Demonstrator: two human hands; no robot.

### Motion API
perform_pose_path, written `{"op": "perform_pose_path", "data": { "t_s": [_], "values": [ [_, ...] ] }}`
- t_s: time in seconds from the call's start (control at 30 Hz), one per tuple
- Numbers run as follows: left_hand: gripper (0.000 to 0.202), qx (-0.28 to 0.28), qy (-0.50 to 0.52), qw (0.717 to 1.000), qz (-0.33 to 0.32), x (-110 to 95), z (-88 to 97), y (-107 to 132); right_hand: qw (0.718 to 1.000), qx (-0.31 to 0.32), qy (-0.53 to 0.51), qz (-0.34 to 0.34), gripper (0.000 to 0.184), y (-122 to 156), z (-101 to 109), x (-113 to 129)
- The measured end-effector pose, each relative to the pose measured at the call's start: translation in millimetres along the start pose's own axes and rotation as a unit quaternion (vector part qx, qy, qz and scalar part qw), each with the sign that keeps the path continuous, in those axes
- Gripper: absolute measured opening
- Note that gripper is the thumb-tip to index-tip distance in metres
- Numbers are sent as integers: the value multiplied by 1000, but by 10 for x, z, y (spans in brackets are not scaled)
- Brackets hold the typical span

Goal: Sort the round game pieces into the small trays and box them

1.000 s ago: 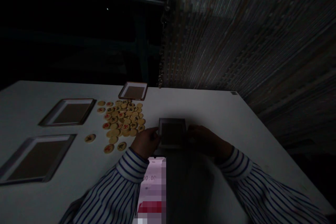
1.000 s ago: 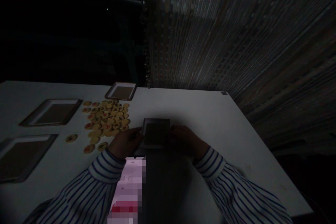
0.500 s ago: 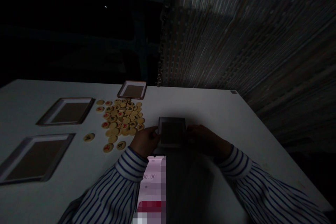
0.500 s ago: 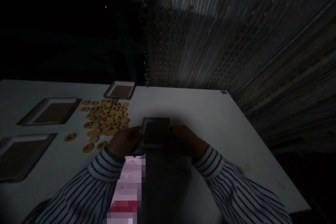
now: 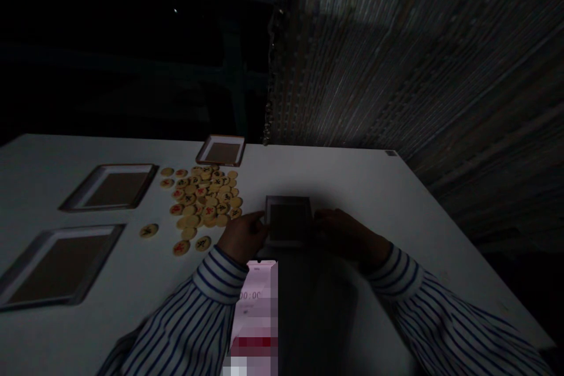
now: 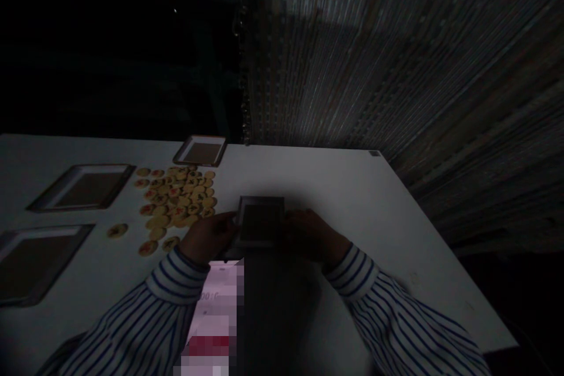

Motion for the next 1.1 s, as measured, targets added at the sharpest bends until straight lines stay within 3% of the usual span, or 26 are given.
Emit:
{"op": "perform_pose_path", "data": {
  "t_s": [0.23,0.5,1.1],
  "values": [
    [43,-6,-14,1000,4,-7,17,15,997,-62,-38,-31,36,150,-75,-92],
    [43,-6,-4,1000,7,49,5,15,994,-60,-86,-7,27,135,-144,-50],
    [42,-10,-15,1000,6,61,22,24,999,-13,-30,3,23,63,-167,-7]
  ]
}}
Point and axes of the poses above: each hand's wrist, its own y-axis away from the middle knuckle, its own z-axis out of the back of the hand, x = y × z, the point moved 7 cm from there along -y, towards the middle knuckle, and after that the axes turned 12 degrees about x, right-handed, at the moved point
